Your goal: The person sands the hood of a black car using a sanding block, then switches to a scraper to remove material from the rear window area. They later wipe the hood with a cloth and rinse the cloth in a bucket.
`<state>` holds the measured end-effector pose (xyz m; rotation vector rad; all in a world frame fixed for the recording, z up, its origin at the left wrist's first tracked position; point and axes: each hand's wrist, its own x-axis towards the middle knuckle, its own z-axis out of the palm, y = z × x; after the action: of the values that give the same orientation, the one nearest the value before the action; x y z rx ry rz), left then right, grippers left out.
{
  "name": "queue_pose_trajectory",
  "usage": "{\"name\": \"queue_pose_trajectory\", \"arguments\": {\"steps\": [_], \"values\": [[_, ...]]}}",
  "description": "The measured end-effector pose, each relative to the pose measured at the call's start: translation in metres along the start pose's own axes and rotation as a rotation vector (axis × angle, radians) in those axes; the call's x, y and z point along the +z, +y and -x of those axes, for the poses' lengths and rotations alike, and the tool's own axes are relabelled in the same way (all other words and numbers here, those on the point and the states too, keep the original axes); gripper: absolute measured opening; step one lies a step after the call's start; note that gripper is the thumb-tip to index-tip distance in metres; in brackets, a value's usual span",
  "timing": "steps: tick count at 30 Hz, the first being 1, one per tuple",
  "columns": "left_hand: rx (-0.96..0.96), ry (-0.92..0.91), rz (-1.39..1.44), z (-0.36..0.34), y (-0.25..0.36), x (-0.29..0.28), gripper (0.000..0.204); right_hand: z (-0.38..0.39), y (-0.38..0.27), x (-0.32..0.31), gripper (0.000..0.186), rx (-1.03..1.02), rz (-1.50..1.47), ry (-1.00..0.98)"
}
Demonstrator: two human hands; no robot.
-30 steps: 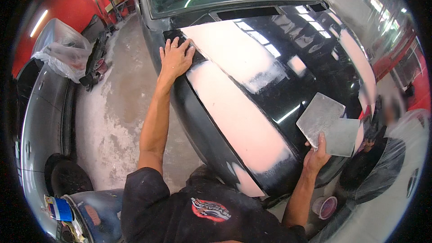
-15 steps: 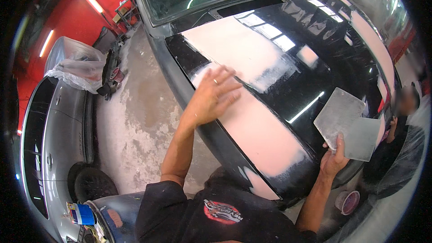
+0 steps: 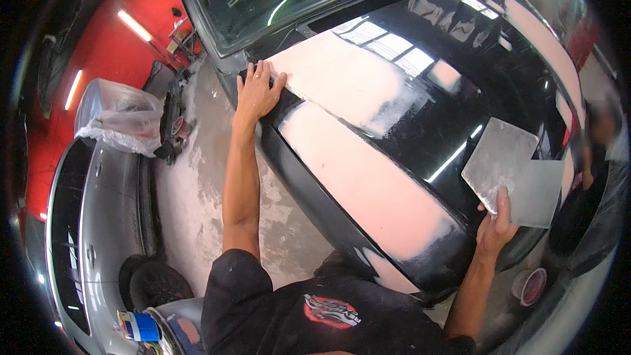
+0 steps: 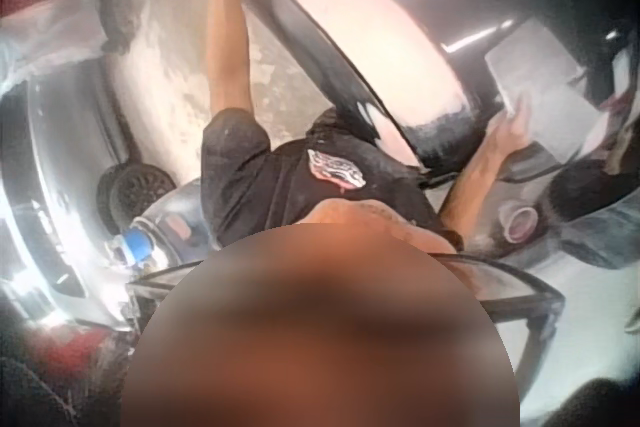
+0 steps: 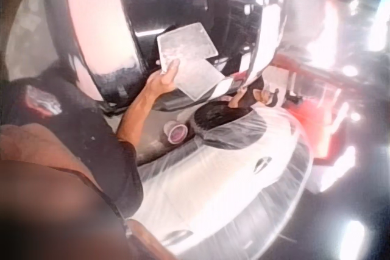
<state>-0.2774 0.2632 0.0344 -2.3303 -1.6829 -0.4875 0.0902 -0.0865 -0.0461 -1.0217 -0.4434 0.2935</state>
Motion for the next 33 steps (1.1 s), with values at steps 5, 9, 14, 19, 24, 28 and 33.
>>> {"name": "queue_pose_trajectory", "arguments": {"steps": [5,9,14,19,24,28,33], "values": [[0.129,0.044,0.105,-0.007,0.010,-0.004,0.059,0.000,0.001,0.003,0.026,0.016,-0.002,-0.020],[0.113,0.108,0.204,-0.044,0.012,0.003,0.044,0.001,0.000,0.002,0.023,0.004,-0.009,-0.057],[0.228,0.057,0.253,-0.076,0.031,0.008,0.030,0.001,0.001,0.001,0.030,0.013,0.003,-0.081],[0.395,0.077,0.340,-0.108,0.117,0.030,0.034,0.001,0.002,0.002,0.031,0.002,-0.012,-0.073],[0.308,0.043,0.208,-0.118,0.157,0.052,0.049,0.000,-0.002,0.001,0.031,0.026,-0.040,-0.057],[0.447,-0.057,0.232,-0.102,0.102,0.037,0.071,0.003,-0.004,0.000,0.031,0.041,-0.104,-0.044],[-0.112,-0.174,0.023,-0.086,0.004,0.018,0.065,0.004,-0.005,0.005,0.026,0.056,-0.076,0.002]]}}
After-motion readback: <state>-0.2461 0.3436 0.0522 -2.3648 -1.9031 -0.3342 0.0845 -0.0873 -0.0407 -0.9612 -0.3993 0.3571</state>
